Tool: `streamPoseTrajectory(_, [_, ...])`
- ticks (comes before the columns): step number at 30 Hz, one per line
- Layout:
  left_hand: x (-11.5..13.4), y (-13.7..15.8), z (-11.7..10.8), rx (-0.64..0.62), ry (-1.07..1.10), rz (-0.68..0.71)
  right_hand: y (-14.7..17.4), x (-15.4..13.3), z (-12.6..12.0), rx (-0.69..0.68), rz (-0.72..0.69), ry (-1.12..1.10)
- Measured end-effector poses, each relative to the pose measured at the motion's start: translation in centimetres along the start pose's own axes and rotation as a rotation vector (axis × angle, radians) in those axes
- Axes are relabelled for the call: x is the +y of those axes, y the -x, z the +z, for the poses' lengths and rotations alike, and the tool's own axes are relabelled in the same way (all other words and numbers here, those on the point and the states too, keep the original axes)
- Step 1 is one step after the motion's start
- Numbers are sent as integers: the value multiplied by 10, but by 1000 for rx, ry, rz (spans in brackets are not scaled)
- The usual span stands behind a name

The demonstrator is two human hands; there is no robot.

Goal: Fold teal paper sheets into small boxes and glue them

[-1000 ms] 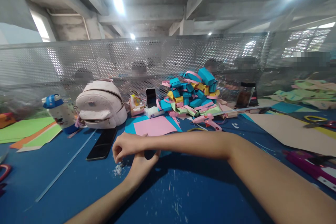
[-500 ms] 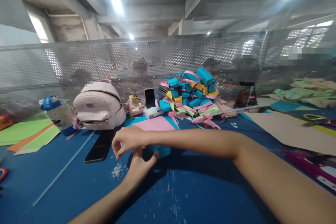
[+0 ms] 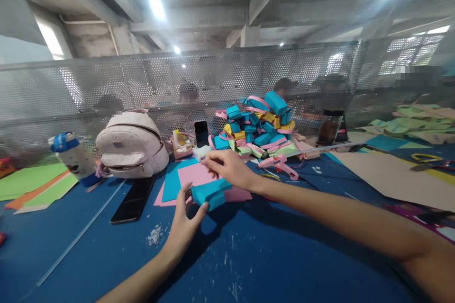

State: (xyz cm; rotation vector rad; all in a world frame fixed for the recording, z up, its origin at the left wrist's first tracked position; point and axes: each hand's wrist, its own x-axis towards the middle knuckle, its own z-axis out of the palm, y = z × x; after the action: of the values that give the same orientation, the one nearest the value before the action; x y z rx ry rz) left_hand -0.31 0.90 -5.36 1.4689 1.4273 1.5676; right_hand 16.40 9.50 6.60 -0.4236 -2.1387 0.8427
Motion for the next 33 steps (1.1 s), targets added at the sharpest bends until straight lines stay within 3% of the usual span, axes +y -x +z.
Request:
streamPoseTrajectory(5, [6, -3, 1, 50, 43, 10, 57, 11, -9, 76, 81, -94])
streamPoseTrajectory(10, [9, -2, 3, 51, 99, 27, 88, 31, 10, 86, 256, -321])
streamPoseTrajectory(14, [1, -4, 4, -48, 90, 1, 98, 45, 27, 95, 359, -599])
streamPoseTrajectory(18, [-4, -6, 2, -107, 72, 14, 105, 52, 32, 85, 415, -658])
streamPoseTrajectory(24, [5, -5, 2, -136, -75, 45, 109, 53, 31, -89, 403, -792])
streamPoseTrajectory(27, [7, -4, 3, -163, -93, 37, 110, 53, 31, -151, 417, -813])
streamPoseTrajectory(33, [2, -4, 5, -210, 30, 25, 109, 51, 26, -55, 336, -640])
